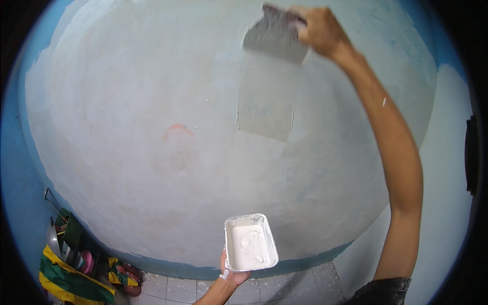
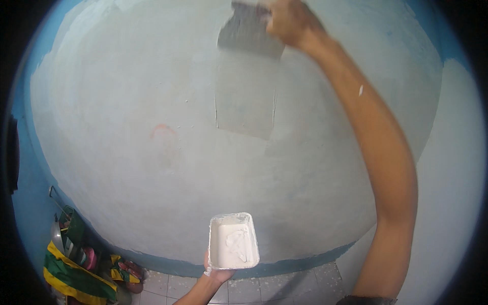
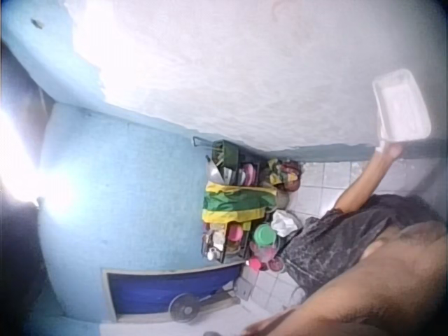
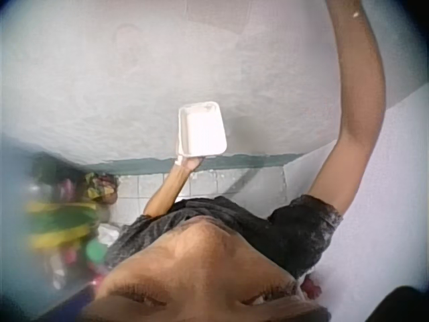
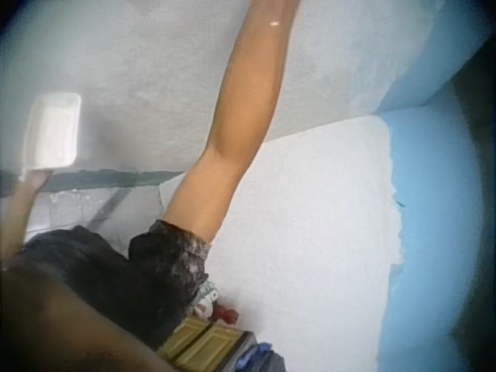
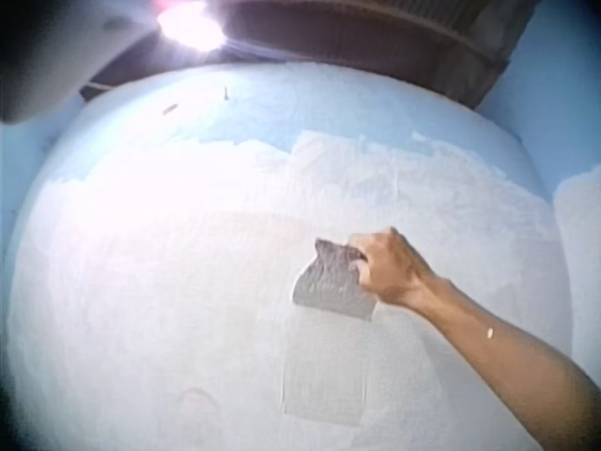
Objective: The person applies white wall filler to a wall using a small putty knife and a container. They repeatedly scoop filler from the container and spread it in smooth strokes across the wall surface.
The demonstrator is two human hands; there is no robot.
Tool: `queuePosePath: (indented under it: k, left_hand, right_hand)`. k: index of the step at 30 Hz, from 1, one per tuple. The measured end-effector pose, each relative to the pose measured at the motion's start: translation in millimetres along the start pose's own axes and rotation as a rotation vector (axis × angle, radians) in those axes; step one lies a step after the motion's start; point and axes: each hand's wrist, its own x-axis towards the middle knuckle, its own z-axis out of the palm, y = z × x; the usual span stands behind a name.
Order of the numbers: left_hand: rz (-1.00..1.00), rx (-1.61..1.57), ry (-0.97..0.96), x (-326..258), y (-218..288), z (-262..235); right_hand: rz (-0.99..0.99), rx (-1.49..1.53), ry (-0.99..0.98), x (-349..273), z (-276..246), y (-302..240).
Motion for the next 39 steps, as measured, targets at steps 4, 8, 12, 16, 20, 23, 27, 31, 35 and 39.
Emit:
queuePosePath:
  k: [4, 8, 12, 16, 20, 23, 27, 31, 35, 39]
  left_hand:
    - [-0.036, -0.013, 0.007, 3, -5, -1]
    - [-0.035, -0.010, 0.006, 5, -3, -2]
    - [-0.008, -0.010, 0.007, 2, 5, -5]
    - [-0.052, -0.016, 0.003, 8, 3, -8]
    - [-0.051, -0.014, 0.010, 6, 7, -14]
    - [-0.061, -0.013, 0.016, 7, 7, -18]
    - [-0.075, -0.030, 0.014, 8, 4, -22]
    - [-0.077, -0.040, 0.008, 10, 3, -24]
    - [-0.022, -0.041, 0.015, 0, 10, -26]
    - [-0.066, -0.064, -0.003, 9, 1, -25]
  right_hand:
    - [0.186, 0.134, 0.026, 57, -25, 62]
    - [0.061, 0.302, 0.021, 28, -43, 53]
    - [0.090, 0.422, -0.286, -69, -29, -45]
    - [0.240, 0.399, -0.461, -122, -10, -63]
    - [0.206, 0.205, -0.280, -82, -6, -32]
    - [0.047, 0.007, -0.037, -32, 3, 35]
    - [0.066, -0.017, 0.156, 32, -41, 62]
    - [0.284, 0.104, 0.078, 24, -80, 19]
    - [0.096, 0.403, -0.266, -72, -34, -61]
    - [0.032, 0.348, -0.336, -143, 2, -80]
